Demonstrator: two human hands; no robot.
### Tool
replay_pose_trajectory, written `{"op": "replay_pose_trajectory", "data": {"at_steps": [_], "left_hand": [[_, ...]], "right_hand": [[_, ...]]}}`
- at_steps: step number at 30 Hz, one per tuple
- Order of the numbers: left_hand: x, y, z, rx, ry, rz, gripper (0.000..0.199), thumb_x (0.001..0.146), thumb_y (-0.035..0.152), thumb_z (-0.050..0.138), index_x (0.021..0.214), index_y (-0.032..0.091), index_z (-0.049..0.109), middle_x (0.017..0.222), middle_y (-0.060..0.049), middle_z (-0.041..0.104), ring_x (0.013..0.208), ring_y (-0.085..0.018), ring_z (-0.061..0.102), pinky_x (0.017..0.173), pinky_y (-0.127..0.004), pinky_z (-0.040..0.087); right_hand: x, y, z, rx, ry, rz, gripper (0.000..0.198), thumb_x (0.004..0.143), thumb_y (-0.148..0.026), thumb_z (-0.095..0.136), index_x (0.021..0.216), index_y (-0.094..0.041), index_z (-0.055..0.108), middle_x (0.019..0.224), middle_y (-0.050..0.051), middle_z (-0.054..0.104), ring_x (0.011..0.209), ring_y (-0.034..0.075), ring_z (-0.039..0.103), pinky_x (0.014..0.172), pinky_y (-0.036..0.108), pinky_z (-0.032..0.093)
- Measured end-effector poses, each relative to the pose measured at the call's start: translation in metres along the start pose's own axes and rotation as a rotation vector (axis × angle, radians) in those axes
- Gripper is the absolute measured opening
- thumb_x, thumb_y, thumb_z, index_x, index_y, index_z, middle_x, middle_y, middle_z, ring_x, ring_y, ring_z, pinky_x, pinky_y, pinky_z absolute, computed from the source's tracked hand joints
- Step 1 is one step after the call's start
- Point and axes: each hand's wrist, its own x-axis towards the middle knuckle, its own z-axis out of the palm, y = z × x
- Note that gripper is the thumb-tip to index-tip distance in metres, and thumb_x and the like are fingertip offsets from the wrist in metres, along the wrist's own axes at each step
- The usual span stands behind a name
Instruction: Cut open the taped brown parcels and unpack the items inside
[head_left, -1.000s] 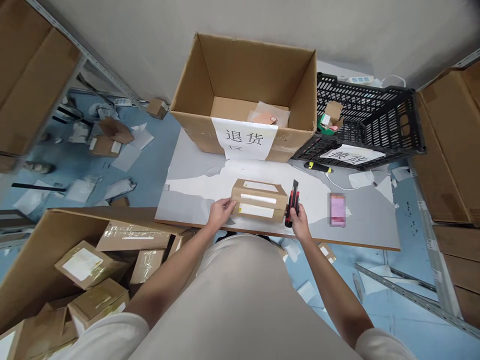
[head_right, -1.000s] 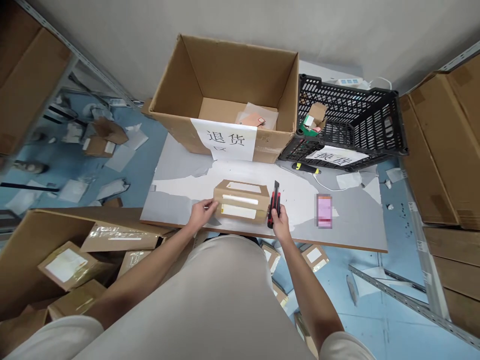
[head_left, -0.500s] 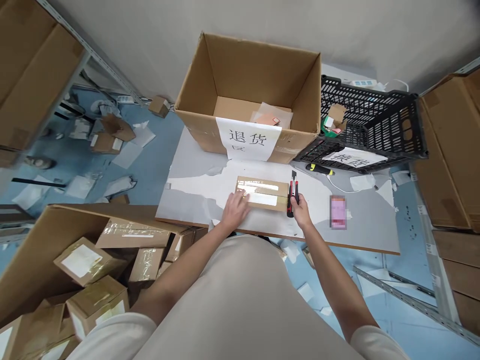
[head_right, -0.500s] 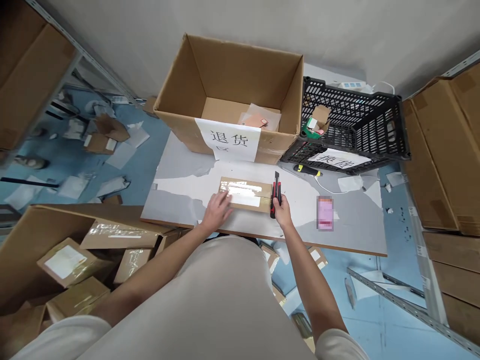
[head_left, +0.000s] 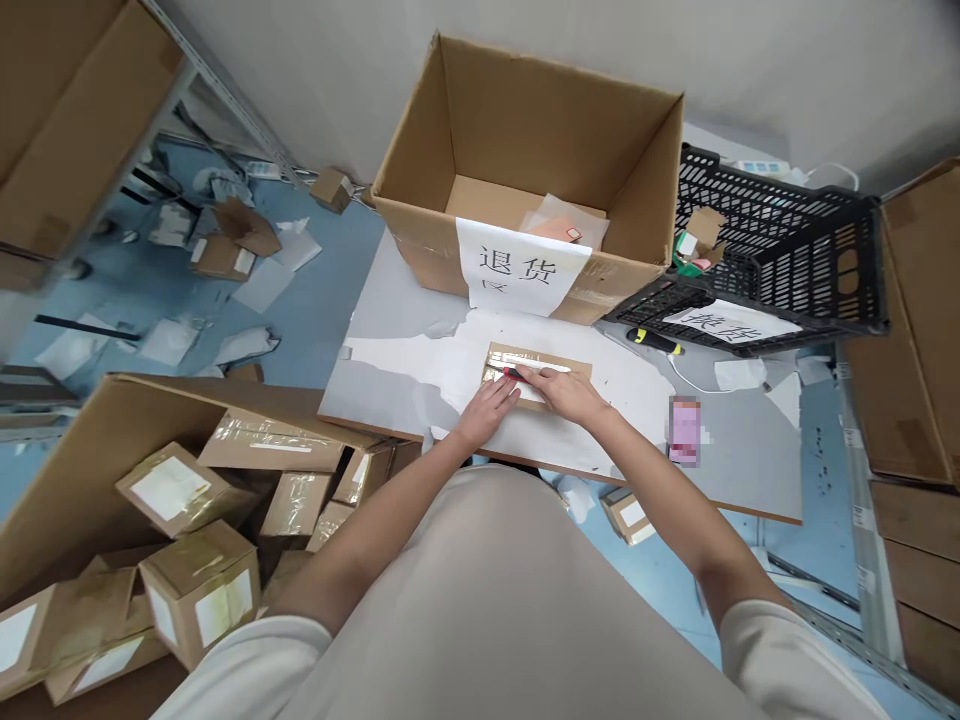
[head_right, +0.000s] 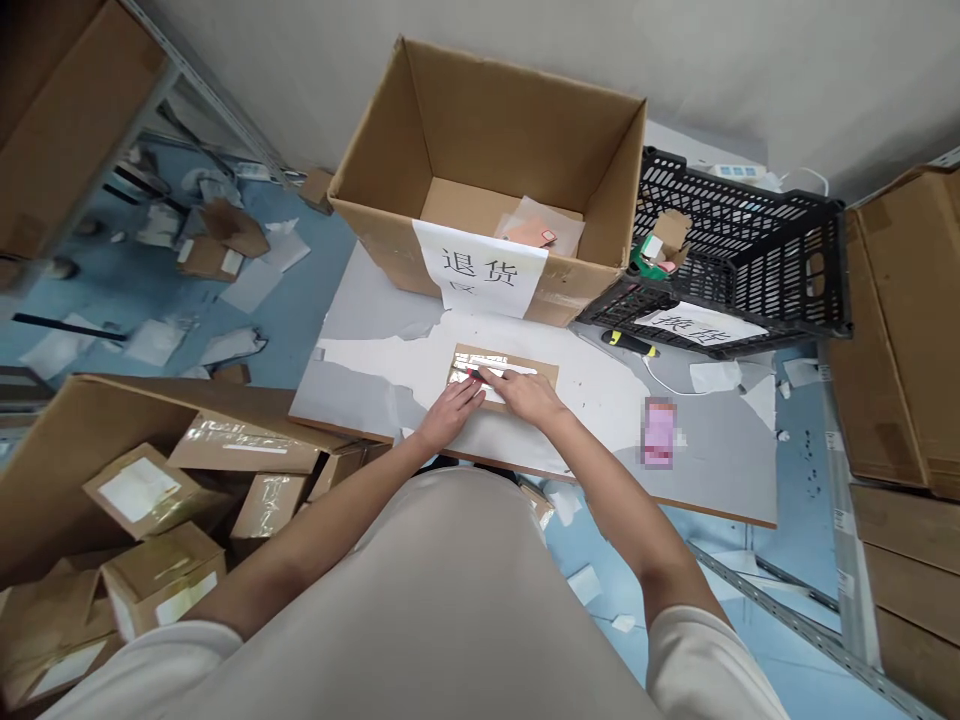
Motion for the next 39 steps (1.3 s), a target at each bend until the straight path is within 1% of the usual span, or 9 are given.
{"op": "replay_pose_trajectory", "data": {"at_steps": [6,11,16,19,23,31,35,37,39], "left_hand": [[0.002,0.000,-0.006,-0.062,0.040,0.010,0.034,0.095,0.020,0.029,0.113,0.019,0.057,0.109,-0.011,0.061,0.115,-0.020,0.050,0.104,-0.047,0.035],[0.006,0.001,-0.013,-0.072,0.047,0.010,0.033,0.095,0.023,0.028,0.108,0.019,0.058,0.101,-0.010,0.061,0.108,-0.019,0.053,0.100,-0.045,0.038],[0.006,0.000,-0.013,-0.040,0.045,0.023,0.033,0.095,0.023,0.028,0.107,0.019,0.058,0.100,-0.010,0.060,0.106,-0.019,0.053,0.099,-0.045,0.039],[0.006,-0.001,-0.012,-0.038,0.057,0.026,0.031,0.095,0.021,0.030,0.108,0.019,0.058,0.099,-0.010,0.061,0.105,-0.019,0.053,0.097,-0.045,0.040],[0.006,-0.002,-0.008,-0.048,0.104,-0.002,0.027,0.093,0.022,0.036,0.107,0.022,0.058,0.098,-0.009,0.060,0.104,-0.019,0.054,0.095,-0.044,0.042],[0.008,-0.002,-0.008,0.078,0.132,0.095,0.024,0.091,0.018,0.040,0.107,0.020,0.057,0.094,-0.010,0.059,0.100,-0.021,0.053,0.089,-0.041,0.046],[0.011,0.003,-0.017,0.154,0.054,0.084,0.025,0.089,0.021,0.042,0.108,0.020,0.057,0.096,-0.010,0.059,0.099,-0.023,0.053,0.088,-0.041,0.045],[0.016,0.008,-0.024,0.192,-0.023,0.064,0.029,0.086,0.030,0.049,0.112,0.019,0.056,0.101,-0.012,0.059,0.101,-0.025,0.052,0.090,-0.043,0.043],[0.028,0.012,-0.030,0.224,-0.083,0.036,0.049,0.078,0.043,0.059,0.120,0.018,0.051,0.112,-0.014,0.056,0.109,-0.029,0.049,0.097,-0.047,0.037]], "right_hand": [[0.002,0.001,-0.011,-0.057,-0.003,-0.061,0.054,0.094,-0.034,0.033,0.144,-0.037,0.015,0.109,0.009,0.061,0.087,0.024,0.063,0.069,0.030,0.040],[0.004,-0.006,-0.018,-0.144,-0.025,-0.049,0.056,0.092,-0.019,0.031,0.144,-0.034,0.018,0.108,0.011,0.062,0.084,0.024,0.065,0.065,0.029,0.040],[-0.002,-0.005,-0.022,-0.182,-0.068,-0.019,0.057,0.090,-0.015,0.030,0.143,-0.033,0.021,0.107,0.014,0.063,0.082,0.024,0.065,0.068,0.031,0.041],[-0.022,0.010,-0.023,-0.196,-0.095,0.026,0.055,0.090,-0.016,0.031,0.142,-0.034,0.025,0.103,0.013,0.064,0.082,0.025,0.065,0.067,0.033,0.041],[-0.069,0.042,-0.016,-0.222,-0.109,0.148,0.059,0.086,-0.007,0.030,0.139,-0.032,0.032,0.097,0.014,0.065,0.077,0.025,0.066,0.065,0.034,0.039],[-0.138,0.076,0.011,-0.228,-0.090,0.246,0.067,0.084,-0.005,0.034,0.143,-0.036,0.024,0.092,0.012,0.064,0.067,0.020,0.064,0.059,0.029,0.038],[-0.162,0.090,0.046,0.050,0.064,0.419,0.054,0.089,-0.020,0.037,0.141,-0.034,0.031,0.089,0.009,0.066,0.067,0.020,0.062,0.056,0.028,0.042],[-0.163,0.088,0.072,0.387,0.209,0.504,0.050,0.090,-0.031,0.038,0.140,-0.032,0.034,0.090,0.006,0.067,0.064,0.018,0.061,0.056,0.029,0.046],[-0.154,0.078,0.096,0.808,0.327,0.544,0.053,0.090,-0.039,0.038,0.141,-0.028,0.034,0.089,0.004,0.068,0.056,0.014,0.058,0.053,0.027,0.049]]}}
